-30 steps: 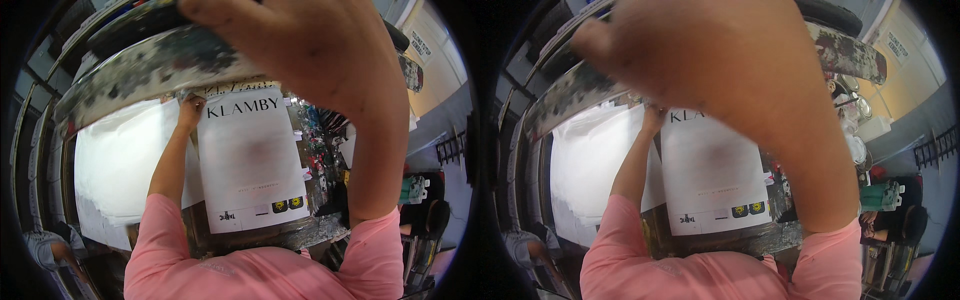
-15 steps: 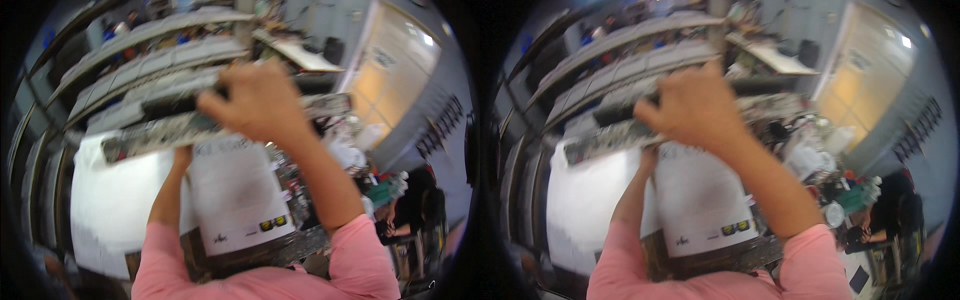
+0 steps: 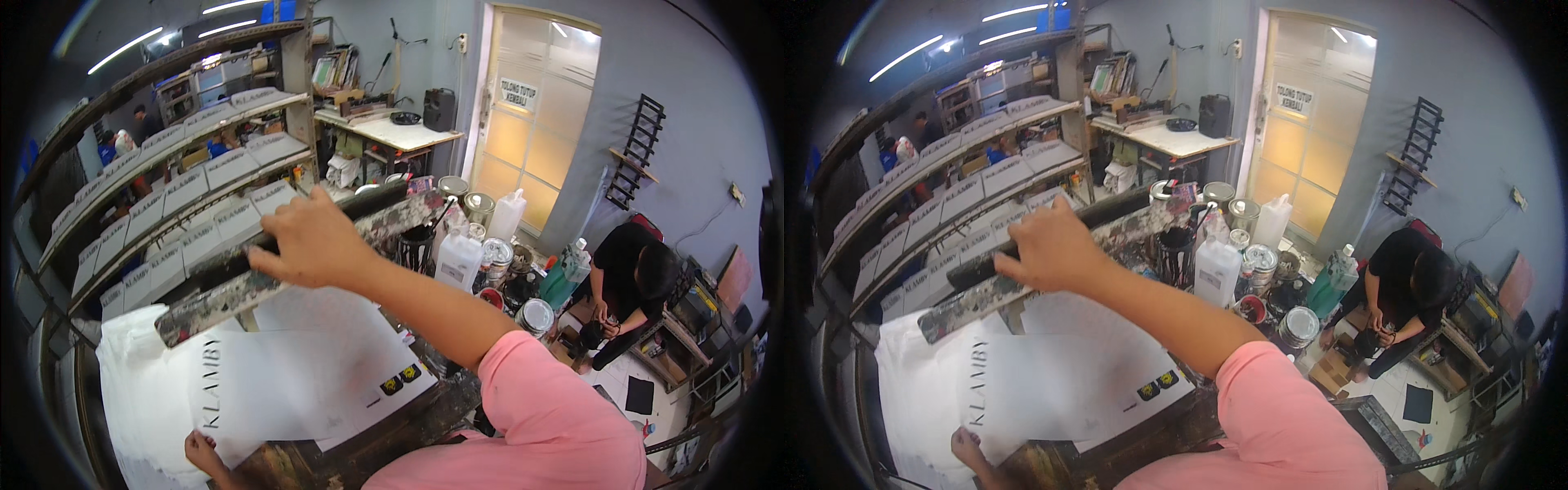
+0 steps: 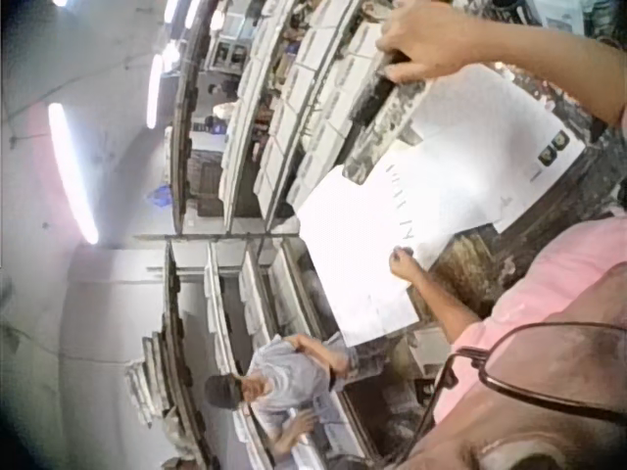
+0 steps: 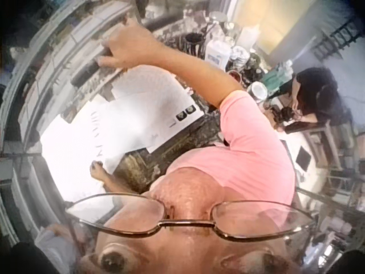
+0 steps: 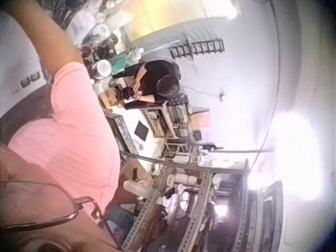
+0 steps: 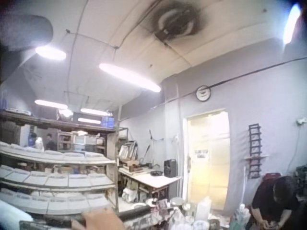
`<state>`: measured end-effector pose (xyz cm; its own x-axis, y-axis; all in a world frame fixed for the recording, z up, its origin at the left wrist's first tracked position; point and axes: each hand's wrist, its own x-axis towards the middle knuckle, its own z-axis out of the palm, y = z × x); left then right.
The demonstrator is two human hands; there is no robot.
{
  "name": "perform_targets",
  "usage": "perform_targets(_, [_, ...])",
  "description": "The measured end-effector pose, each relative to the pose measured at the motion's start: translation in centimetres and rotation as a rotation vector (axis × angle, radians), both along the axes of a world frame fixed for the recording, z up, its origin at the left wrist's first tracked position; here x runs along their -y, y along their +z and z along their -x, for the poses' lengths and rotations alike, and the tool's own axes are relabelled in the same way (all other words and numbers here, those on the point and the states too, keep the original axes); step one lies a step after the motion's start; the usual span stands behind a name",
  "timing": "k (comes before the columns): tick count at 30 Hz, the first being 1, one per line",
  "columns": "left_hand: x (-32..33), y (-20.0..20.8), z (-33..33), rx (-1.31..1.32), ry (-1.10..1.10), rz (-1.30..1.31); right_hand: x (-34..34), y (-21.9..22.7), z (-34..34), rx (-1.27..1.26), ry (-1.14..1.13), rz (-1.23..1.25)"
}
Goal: The person performs manual screen printing on white paper sheets using a squeegee and a screen frame. They repeatedly pull ink across the screen, lift the frame to reveal the printed text, and stack the finished sheets. A coworker is visible in the background handling other materials.
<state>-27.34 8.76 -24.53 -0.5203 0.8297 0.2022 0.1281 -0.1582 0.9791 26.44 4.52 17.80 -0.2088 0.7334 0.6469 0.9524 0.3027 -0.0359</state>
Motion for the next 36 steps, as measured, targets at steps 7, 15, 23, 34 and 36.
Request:
perform_targets(7, [13.1, 4.7, 12.1, -0.432, 0.54, 0.457, -1.0, -1.0, 0.4, -0.02, 0.08, -0.14])
perform_targets(15, [8.5, 10.7, -18.0, -1.386, -0.599, 0.051, -0.8, 1.5, 0.8, 0.169, 0.089, -0.19])
perform_targets(23, [8.3, 9.6, -37.4, -1.261, -1.009, -0.216, -1.9, -0.1, -0.8, 0.021, 0.127, -0.124])
perform_targets(34, [10.5, 9.2, -45.0, -1.228, -1.034, -0.213, 0.8, -2.3, -3.2, 0.056, 0.085, -0.045])
perform_targets(36, [10.9, 8.1, -44.8, -1.218, -1.017, -0.284, 1.2, -1.2, -2.4, 0.058, 0.064, -0.036])
